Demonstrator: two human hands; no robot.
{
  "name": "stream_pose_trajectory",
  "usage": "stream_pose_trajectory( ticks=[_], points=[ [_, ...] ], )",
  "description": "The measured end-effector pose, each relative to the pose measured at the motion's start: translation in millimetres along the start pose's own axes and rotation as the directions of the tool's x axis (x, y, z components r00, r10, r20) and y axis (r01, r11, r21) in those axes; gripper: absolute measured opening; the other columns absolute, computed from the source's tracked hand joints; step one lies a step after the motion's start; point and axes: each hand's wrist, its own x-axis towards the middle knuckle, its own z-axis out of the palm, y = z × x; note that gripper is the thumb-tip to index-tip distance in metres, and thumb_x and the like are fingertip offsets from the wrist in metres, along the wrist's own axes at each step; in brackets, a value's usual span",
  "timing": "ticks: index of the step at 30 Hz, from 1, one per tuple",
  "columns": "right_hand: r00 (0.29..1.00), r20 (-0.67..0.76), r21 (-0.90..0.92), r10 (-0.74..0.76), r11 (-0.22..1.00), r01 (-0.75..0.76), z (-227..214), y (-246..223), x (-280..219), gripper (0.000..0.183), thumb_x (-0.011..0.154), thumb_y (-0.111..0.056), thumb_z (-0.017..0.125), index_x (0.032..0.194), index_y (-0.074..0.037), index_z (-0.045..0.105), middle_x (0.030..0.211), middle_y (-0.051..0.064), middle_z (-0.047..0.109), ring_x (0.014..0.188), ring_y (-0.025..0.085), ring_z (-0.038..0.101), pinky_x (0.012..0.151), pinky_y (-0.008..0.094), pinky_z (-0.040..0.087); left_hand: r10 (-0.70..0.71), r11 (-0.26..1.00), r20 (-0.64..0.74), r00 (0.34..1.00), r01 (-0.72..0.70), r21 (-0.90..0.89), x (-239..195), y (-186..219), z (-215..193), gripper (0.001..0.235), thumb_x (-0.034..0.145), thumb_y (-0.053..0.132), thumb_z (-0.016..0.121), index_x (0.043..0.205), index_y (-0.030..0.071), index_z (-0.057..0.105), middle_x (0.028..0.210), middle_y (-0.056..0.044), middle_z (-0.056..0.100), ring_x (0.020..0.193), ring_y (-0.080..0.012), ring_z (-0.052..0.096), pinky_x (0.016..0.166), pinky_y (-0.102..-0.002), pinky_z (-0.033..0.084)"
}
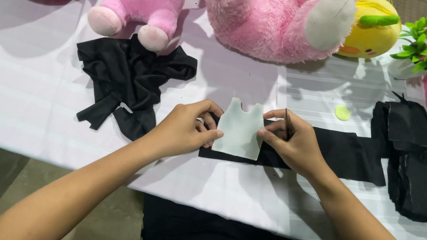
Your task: The person lays a piece of black fabric flat on a white table and places a white paper pattern on top. They use a small green chalk-like tool to trace the pattern's outline onto the fabric. Finally, they use scissors to cut the fabric along the traced lines.
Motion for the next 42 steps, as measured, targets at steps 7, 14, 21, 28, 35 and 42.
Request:
stream_pose_trajectory(
  ticks=[7, 14, 21, 28, 35, 42],
  points=[
    [0.996, 0.008, -0.221, -0.089, 0.971, 0.089, 7, -13, -6, 0.029, 0.083, -0.005, 0.08, 0.111, -0.01, 0.074, 0.072, 0.01, 0.077, 0.047, 0.014, 0.053, 0.046, 0.024, 0.043, 0.239, 0.916, -0.038, 0.97, -0.213, 0.339, -17, -1, -14, 0.045, 0.076, 0.006, 0.082, 0.118, -0.002, 0.069, 0.081, -0.017, 0.073, 0.076, -0.0301, 0.076, 0.065, -0.037, 0.065],
    [0.977, 0.044, -0.379, -0.211, 0.901, 0.211, 12, -13, -12, 0.025, 0.084, -0.01, 0.08, 0.109, -0.009, 0.076, 0.063, 0.01, 0.073, 0.044, 0.018, 0.057, 0.044, 0.025, 0.043, 0.283, 0.823, 0.134, 0.95, -0.312, 0.475, -32, -11, -16, 0.061, 0.081, 0.017, 0.082, 0.134, -0.003, 0.06, 0.127, -0.025, 0.067, 0.134, -0.0421, 0.052, 0.118, -0.061, 0.026],
    [0.96, 0.166, -0.501, -0.225, 0.819, 0.279, 17, -23, -18, 0.03, 0.082, -0.018, 0.082, 0.11, -0.009, 0.077, 0.055, 0.009, 0.07, 0.038, 0.018, 0.057, 0.04, 0.026, 0.044, 0.316, 0.793, 0.1, 0.943, -0.321, 0.518, -28, -26, -14, 0.056, 0.085, 0.019, 0.079, 0.134, 0.0, 0.06, 0.127, -0.02, 0.069, 0.134, -0.0368, 0.054, 0.119, -0.062, 0.023],
    [0.943, 0.194, -0.53, -0.271, 0.78, 0.333, 16, -29, -19, 0.031, 0.081, -0.015, 0.081, 0.112, -0.009, 0.077, 0.052, 0.009, 0.068, 0.036, 0.018, 0.056, 0.039, 0.026, 0.043, 0.311, 0.798, 0.088, 0.946, -0.311, 0.517, -28, -28, -12, 0.056, 0.084, 0.02, 0.079, 0.134, 0.002, 0.061, 0.128, -0.019, 0.068, 0.135, -0.0368, 0.053, 0.119, -0.065, 0.019],
    [0.907, 0.288, -0.597, -0.307, 0.683, 0.421, 15, -32, -21, 0.047, 0.072, -0.006, 0.081, 0.119, -0.013, 0.076, 0.058, 0.008, 0.07, 0.038, 0.019, 0.06, 0.039, 0.027, 0.046, 0.328, 0.8, 0.078, 0.942, -0.321, 0.508, -28, -31, -13, 0.056, 0.084, 0.021, 0.079, 0.133, 0.002, 0.061, 0.128, -0.018, 0.069, 0.135, -0.0368, 0.053, 0.119, -0.066, 0.017],
    [0.882, 0.324, -0.631, -0.344, 0.616, 0.472, 19, -36, -24, 0.055, 0.077, -0.039, 0.086, 0.122, -0.011, 0.073, 0.057, 0.007, 0.069, 0.035, 0.017, 0.059, 0.037, 0.026, 0.043, 0.32, 0.791, 0.085, 0.944, -0.315, 0.524, -28, -30, -14, 0.051, 0.084, 0.022, 0.079, 0.129, 0.002, 0.065, 0.128, -0.018, 0.069, 0.135, -0.0366, 0.053, 0.12, -0.066, 0.016]
  ],
)
